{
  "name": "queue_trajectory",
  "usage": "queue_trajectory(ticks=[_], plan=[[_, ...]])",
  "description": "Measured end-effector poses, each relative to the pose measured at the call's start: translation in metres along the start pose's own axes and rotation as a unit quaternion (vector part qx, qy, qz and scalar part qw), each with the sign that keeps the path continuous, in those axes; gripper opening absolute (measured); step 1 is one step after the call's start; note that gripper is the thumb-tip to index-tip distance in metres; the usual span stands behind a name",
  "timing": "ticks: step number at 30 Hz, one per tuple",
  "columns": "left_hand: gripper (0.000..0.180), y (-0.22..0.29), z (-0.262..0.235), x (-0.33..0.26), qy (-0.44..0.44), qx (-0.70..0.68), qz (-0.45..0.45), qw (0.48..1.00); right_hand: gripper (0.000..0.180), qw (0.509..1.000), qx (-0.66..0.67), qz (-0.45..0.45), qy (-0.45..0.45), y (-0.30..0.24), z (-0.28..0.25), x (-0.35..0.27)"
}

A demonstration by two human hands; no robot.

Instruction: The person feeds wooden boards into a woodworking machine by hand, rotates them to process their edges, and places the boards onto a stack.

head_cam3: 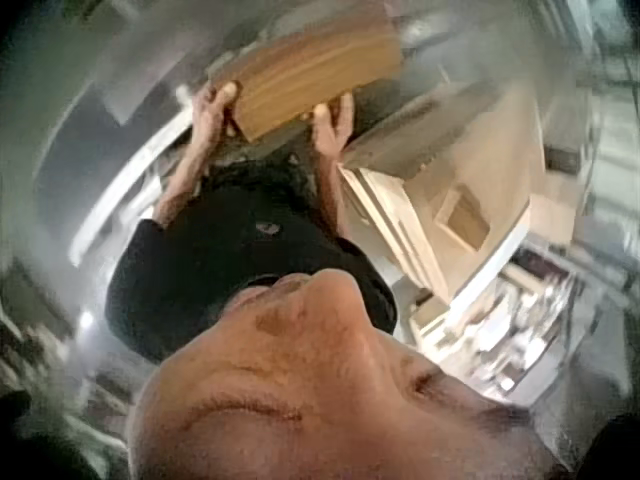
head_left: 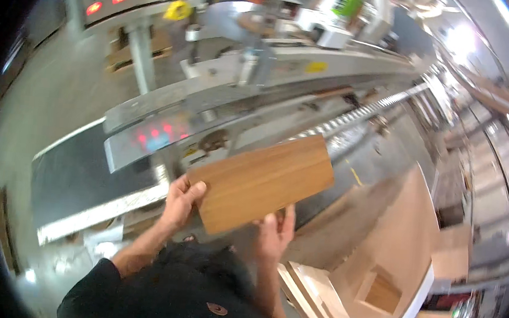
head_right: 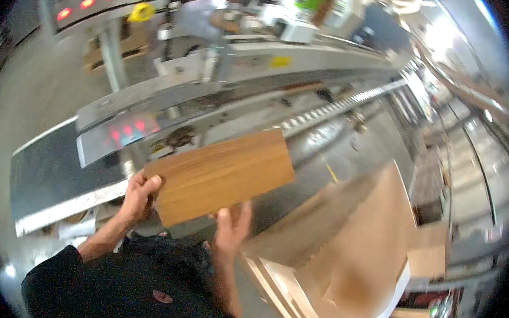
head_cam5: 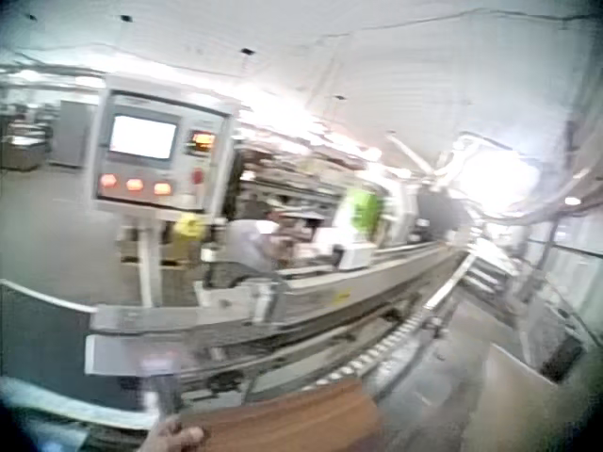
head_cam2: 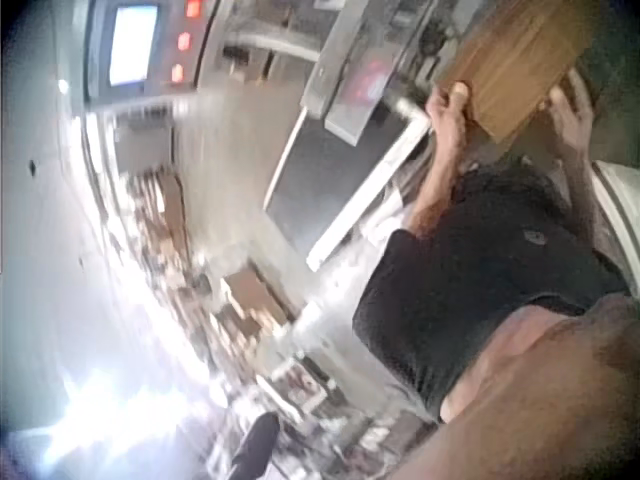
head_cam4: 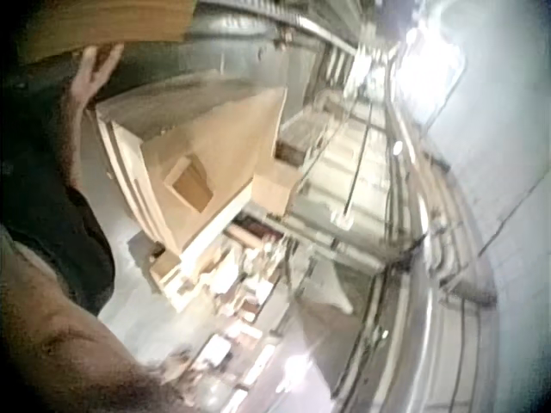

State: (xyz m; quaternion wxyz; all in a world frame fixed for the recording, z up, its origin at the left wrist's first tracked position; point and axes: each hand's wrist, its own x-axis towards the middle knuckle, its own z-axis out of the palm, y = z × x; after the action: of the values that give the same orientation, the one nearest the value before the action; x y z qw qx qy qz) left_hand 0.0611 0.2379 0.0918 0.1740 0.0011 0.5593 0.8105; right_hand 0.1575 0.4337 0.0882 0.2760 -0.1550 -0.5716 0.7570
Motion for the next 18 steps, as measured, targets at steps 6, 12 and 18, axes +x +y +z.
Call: queue_trajectory(ticks=[6,12,18], plan=[[0.032,0.035,-0.122,-0.049,0.172,-0.011,0.025,0.985,0.053,0.984,0.000,0.099,-0.145,0.032,0.082,-0.007],[0.037,0.040,-0.212,-0.067,0.269,-0.039,0.056,0.961,0.052,0.946,0.042,0.175,-0.271,0.096,0.157,-0.024],[0.047,0.015,-0.288,0.000,0.332,0.172,0.059,0.926,0.064,0.951,-0.028,0.170,-0.255,0.148,0.207,-0.014]])
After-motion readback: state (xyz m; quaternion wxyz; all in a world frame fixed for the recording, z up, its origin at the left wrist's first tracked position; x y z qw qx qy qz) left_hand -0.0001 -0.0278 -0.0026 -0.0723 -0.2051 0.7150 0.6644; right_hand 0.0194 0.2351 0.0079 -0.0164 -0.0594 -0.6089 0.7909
